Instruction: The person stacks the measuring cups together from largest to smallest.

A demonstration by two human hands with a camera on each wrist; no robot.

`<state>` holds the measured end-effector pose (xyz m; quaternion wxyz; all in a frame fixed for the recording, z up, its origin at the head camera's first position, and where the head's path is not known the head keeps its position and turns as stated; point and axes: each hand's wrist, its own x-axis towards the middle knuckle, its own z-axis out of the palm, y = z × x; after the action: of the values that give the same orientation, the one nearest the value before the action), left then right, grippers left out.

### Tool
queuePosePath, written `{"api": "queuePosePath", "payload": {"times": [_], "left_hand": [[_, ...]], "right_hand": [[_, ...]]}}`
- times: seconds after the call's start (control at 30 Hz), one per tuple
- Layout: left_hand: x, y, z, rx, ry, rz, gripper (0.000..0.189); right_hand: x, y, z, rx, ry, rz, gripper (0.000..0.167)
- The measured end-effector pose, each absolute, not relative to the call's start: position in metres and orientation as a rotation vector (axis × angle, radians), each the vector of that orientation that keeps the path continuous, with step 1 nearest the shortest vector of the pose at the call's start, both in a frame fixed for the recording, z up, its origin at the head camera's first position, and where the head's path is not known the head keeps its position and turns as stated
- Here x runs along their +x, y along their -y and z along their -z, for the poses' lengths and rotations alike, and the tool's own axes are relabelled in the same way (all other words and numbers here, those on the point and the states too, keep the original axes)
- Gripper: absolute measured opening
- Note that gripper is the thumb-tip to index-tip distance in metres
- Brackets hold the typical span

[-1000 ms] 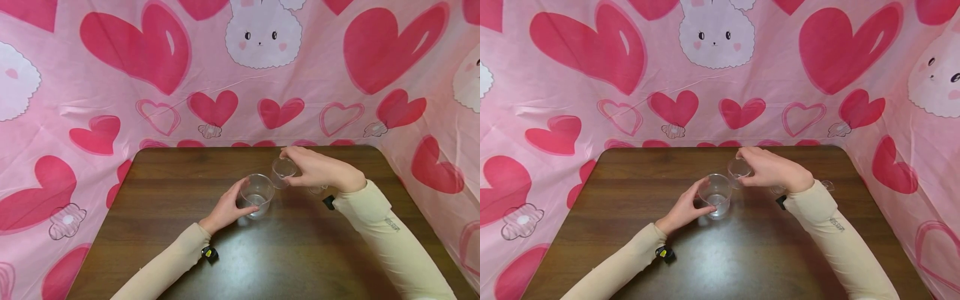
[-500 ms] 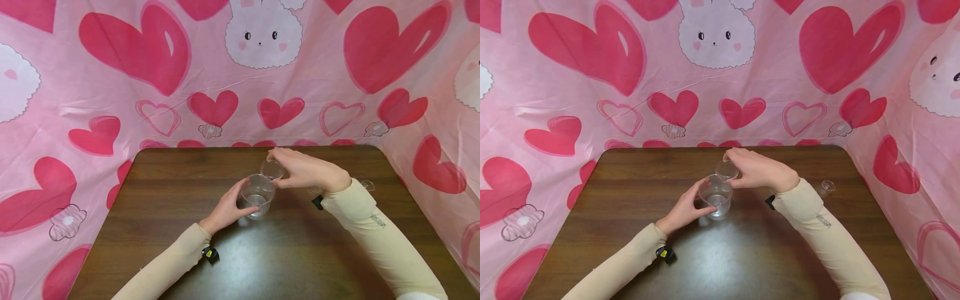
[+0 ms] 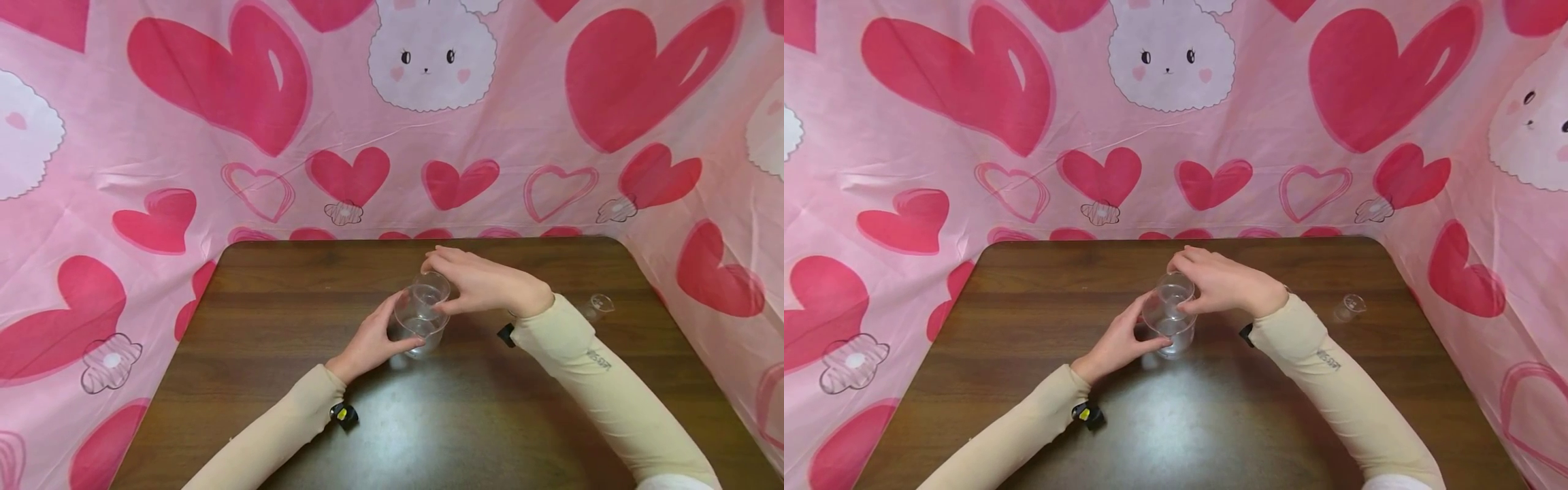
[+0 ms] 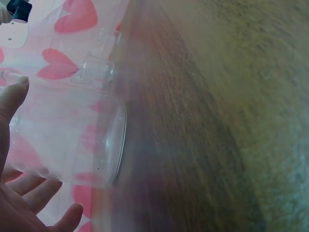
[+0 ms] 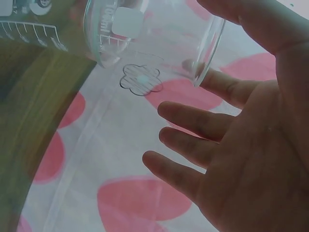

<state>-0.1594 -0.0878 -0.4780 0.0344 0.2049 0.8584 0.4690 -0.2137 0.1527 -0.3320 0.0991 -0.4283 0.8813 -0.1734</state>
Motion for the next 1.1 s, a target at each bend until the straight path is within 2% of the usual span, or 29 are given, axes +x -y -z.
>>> {"api": "queuePosePath", "payload": {"times": [0.33, 0.63, 1.1], "left_hand": [[-0.158, 0.087, 0.477, 0.620, -2.632, -1.431, 0.095], [-0.158, 0.089, 0.476, 0.634, -2.632, -1.442, 0.095], [-0.156, 0.090, 0.478, 0.621, -2.638, -1.432, 0.095]], "right_hand": [[-0.212, -0.143, 0.344, -1.220, -2.580, 0.467, 0.055], [-0.214, -0.137, 0.355, -1.148, -2.561, 0.430, 0.061], [-0.215, -0.124, 0.365, -1.192, -2.561, 0.290, 0.058]]}}
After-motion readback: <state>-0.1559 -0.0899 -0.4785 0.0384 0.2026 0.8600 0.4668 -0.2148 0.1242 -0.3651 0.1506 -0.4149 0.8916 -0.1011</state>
